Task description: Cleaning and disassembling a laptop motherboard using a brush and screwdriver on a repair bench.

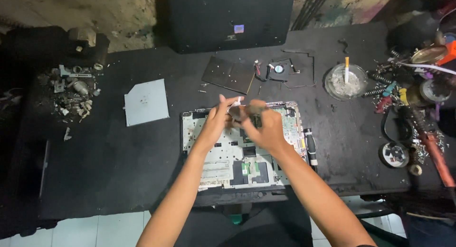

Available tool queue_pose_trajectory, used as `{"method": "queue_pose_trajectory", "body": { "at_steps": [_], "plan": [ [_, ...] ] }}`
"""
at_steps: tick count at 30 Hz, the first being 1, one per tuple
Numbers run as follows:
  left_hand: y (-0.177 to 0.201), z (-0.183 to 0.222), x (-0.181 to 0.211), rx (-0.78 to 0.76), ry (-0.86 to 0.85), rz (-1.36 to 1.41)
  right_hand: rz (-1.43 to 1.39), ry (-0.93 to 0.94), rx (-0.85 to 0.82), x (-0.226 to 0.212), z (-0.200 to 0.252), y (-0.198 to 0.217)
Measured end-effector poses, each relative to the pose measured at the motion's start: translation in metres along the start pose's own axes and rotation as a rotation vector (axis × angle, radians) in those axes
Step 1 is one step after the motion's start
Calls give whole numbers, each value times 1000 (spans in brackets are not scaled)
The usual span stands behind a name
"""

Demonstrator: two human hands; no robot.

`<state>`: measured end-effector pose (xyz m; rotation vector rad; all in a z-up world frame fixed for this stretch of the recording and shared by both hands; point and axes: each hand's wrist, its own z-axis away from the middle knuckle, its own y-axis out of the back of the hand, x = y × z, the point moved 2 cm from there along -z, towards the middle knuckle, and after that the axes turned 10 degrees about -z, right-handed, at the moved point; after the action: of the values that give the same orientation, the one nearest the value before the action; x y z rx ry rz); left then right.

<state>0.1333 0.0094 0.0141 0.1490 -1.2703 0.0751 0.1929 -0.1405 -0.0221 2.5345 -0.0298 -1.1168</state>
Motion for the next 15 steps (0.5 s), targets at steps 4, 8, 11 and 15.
{"method": "queue_pose_trajectory", "body": {
  "at_steps": [4, 8, 11, 15],
  "plan": [
    [0, -11, -23, -37, -48, 41, -7, -17, -17, 0, 2, 0],
    [1, -22, -43, -63, -102, 125, 51, 21, 50, 6, -2, 6],
    [7, -7, -13, -47, -138, 0, -43, -17, -76, -19, -1, -1],
    [-1, 10, 10, -50, -113, -23, -53, -17, -64, -13, -3, -3]
  ]
}}
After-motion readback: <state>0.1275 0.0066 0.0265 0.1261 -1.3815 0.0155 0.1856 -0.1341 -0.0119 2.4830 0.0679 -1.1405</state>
